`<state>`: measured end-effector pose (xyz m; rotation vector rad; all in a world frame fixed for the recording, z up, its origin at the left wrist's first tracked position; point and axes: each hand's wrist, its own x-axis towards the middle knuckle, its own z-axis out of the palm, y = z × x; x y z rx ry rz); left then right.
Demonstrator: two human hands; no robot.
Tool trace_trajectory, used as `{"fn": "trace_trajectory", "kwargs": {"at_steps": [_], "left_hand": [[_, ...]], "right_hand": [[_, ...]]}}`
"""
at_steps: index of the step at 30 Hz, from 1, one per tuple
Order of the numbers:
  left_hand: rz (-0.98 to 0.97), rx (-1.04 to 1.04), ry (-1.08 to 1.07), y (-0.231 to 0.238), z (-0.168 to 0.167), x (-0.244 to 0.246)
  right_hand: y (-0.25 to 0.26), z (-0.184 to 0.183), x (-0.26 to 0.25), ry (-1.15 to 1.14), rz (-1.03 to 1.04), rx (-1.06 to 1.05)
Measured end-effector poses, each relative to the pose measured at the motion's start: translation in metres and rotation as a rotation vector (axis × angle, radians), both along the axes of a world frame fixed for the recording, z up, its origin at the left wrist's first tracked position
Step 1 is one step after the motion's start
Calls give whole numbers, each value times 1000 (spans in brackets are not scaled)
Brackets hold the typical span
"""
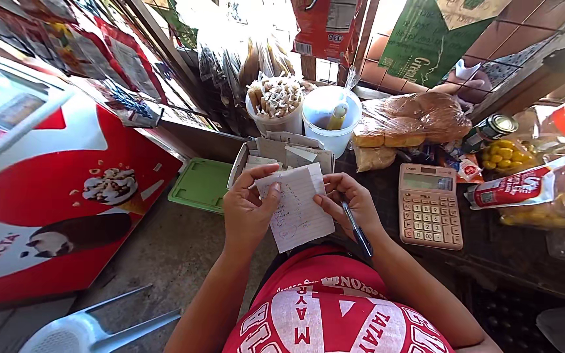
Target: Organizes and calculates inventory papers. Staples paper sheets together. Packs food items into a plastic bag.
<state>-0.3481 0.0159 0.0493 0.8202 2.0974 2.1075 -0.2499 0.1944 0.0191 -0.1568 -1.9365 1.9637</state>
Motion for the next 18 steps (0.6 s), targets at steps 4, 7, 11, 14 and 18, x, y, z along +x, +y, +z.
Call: {"fn": "trace_trajectory", "kwargs": {"at_steps": [4, 7, 11, 14, 18], "left_hand": [[-26, -44, -14, 5, 0, 3], [-4, -91, 56, 6, -8, 2], [-52, 27, 71, 17, -13, -3], [-131, 56, 34, 21, -11, -11], [-216, -20, 47, 20, -5, -27]], "right_hand": [[4, -6, 9, 22, -41, -23], [1, -12, 14, 72, -86, 20], [3, -10, 20, 85, -112, 28], [-1, -4, 24, 80, -152, 23], [-8, 5, 25, 67, -281, 71]]}}
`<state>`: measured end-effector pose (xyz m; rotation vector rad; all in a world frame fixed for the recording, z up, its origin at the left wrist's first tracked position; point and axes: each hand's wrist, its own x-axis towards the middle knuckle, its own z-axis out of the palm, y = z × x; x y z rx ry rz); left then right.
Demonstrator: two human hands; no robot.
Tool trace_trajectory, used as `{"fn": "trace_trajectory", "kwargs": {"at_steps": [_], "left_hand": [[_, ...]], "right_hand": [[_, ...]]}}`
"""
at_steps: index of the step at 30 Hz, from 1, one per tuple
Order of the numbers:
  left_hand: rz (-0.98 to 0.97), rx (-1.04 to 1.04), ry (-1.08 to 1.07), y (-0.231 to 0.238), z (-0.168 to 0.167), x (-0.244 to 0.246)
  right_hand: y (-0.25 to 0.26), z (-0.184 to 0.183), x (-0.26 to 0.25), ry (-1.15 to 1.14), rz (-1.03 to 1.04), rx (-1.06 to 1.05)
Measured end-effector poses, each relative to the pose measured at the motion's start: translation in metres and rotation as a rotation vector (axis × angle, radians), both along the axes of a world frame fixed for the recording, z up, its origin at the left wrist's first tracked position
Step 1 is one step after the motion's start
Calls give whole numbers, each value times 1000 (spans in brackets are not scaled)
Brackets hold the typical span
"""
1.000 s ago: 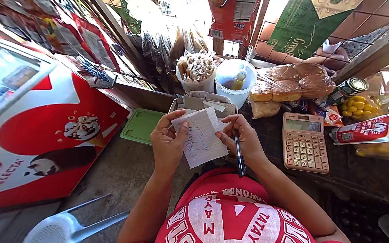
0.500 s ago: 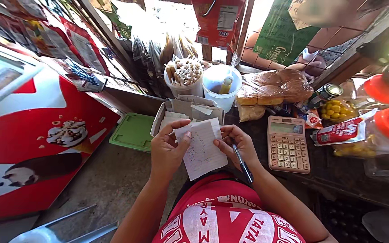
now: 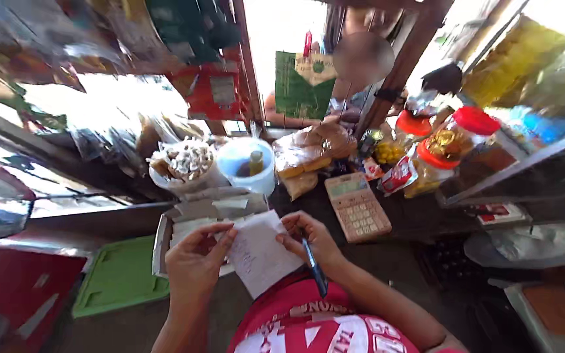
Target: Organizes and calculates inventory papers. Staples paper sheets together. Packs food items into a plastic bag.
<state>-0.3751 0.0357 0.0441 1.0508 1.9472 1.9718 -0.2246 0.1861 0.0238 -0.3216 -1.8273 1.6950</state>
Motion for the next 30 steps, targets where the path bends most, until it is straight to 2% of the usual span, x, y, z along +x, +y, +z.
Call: {"fn": "trace_trajectory", "kwargs": {"at_steps": [8, 20, 25, 30], "left_hand": [[-201, -69, -58, -8, -3, -24], [-505, -20, -228, 4, -17, -14], [-686, -19, -215, 27, -24, 4], [-872, -80, -233, 66, -27, 49]], "right_hand": [[-21, -17, 3, -73, -108, -31], [-49, -25, 35, -41, -329, -137], [-58, -28, 62, 7, -507, -147], [-58, -33, 116, 23, -687, -167]]}}
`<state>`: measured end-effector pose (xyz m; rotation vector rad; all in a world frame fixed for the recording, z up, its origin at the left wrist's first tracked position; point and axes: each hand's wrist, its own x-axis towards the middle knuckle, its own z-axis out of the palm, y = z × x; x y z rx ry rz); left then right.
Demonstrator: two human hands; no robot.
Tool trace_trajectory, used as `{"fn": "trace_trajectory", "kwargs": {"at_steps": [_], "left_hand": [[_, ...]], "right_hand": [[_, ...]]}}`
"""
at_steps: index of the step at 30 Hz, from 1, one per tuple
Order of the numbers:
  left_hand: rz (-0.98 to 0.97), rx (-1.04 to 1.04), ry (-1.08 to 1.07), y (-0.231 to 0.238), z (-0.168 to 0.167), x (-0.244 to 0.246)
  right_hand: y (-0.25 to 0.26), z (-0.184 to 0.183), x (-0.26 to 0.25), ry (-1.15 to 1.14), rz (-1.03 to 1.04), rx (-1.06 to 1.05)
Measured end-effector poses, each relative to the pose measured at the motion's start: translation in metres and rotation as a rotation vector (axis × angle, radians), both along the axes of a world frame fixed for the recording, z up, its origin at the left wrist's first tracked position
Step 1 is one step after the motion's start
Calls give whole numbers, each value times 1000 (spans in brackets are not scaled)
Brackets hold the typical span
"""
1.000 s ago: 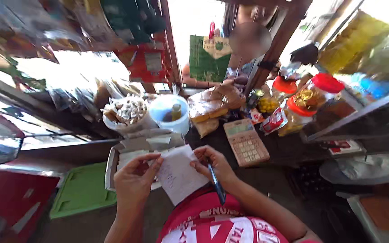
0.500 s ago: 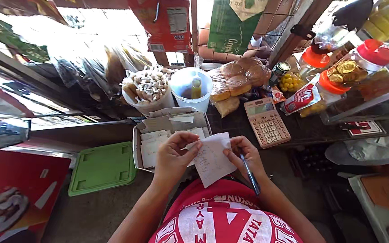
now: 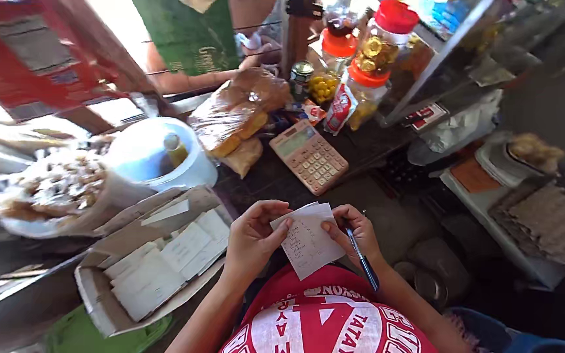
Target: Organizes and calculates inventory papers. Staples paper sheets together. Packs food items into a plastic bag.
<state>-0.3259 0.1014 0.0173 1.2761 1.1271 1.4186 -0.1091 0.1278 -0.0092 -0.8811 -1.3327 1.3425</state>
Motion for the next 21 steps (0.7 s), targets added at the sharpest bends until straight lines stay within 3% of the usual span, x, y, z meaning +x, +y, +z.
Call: {"fn": "trace_trajectory", "kwargs": {"at_steps": [5, 11, 21], "left_hand": [[-125, 32, 42, 51, -1, 76], [-285, 21, 29, 115, -7, 201], [-603, 5, 61, 199, -4, 387]], "right_hand": [[18, -8, 74, 47, -129, 8], [54, -14, 197, -24, -313, 61], [69, -14, 366, -30, -627, 61]]}}
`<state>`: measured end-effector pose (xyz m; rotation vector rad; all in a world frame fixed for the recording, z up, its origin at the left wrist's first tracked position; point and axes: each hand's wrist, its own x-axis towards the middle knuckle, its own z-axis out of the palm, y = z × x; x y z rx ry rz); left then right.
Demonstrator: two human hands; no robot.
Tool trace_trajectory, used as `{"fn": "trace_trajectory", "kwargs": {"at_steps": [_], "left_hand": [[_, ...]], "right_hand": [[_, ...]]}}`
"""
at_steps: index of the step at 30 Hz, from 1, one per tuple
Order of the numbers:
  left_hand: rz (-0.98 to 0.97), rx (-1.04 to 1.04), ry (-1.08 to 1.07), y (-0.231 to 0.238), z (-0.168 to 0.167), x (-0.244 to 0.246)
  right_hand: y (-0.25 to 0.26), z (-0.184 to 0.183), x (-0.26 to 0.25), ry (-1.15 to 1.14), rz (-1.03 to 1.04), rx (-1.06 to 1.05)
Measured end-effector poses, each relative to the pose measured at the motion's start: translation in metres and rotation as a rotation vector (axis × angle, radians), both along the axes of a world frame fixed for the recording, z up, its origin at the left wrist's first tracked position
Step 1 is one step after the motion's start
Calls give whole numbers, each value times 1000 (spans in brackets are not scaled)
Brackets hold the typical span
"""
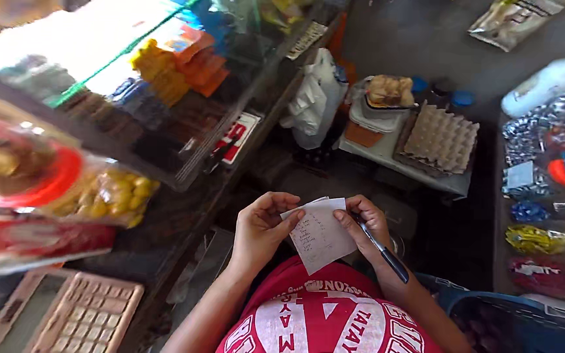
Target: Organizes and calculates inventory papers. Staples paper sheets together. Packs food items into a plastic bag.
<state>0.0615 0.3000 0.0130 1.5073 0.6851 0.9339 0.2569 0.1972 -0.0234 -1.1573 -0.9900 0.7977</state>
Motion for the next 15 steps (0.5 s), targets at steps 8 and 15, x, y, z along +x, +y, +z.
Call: {"fn": "trace_trajectory", "kwargs": {"at_steps": [8, 15], "left_hand": [[-288, -6, 9, 72, -7, 121], [-531, 40, 8, 156, -17, 228]], "right_hand": [[19, -9, 88, -10, -273, 37], [70, -1, 159, -70, -498, -21]]}}
